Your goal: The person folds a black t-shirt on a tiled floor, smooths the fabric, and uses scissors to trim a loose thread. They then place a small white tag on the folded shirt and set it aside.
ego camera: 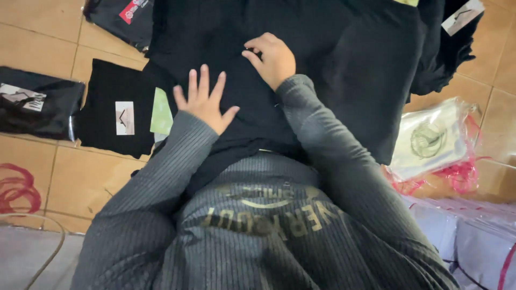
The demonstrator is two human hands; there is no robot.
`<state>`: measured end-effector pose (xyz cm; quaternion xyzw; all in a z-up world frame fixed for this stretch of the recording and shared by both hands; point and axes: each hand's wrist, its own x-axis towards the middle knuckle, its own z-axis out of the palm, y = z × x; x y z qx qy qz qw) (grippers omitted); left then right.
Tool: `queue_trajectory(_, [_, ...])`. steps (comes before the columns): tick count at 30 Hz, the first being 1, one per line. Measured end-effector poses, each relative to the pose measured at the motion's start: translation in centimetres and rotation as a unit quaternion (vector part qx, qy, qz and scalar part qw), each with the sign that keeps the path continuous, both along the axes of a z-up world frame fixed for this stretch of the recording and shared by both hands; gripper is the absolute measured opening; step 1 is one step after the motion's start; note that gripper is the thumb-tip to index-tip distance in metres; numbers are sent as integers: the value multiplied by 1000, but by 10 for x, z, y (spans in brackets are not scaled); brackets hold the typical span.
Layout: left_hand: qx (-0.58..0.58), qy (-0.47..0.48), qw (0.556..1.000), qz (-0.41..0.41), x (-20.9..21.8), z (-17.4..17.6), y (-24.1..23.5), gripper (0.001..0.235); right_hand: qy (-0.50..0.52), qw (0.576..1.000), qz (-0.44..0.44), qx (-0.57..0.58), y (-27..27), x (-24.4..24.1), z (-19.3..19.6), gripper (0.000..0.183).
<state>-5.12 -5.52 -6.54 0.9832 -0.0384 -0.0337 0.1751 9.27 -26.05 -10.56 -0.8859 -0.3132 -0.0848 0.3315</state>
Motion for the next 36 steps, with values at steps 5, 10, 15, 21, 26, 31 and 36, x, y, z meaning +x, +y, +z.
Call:
queue_trajectory(5, [-12, 148, 989, 22, -34, -3, 17, 77, 14, 996, -84, 3, -4, 3, -10, 7])
queue_trajectory(10, [-175, -121, 977, 13, -65, -12, 48, 49, 242, 904, -190, 297, -84, -6, 15, 25])
queue_trajectory(15, [-187, 158, 952, 186, -83, -8, 78, 33, -128, 936, -325, -43, -279, -76, 33, 28])
queue_trajectory(21, [-147, 234, 945, 173, -79, 26, 69, 28, -42, 912, -409, 6, -259, -148, 79, 51])
queue_trajectory(26, [-148, 62, 982, 105, -80, 23, 67, 17, 8, 999, -50, 12, -141, -152, 73, 20])
queue_trajectory(31, [-157, 197, 961, 113, -98, 19, 56, 57, 61, 986, 143, -65, -70, -147, 25, 39])
queue_trajectory(36, [-135, 177, 970, 95, -106, 10, 65, 41, 111, 983, 138, -58, -75, -143, 22, 22])
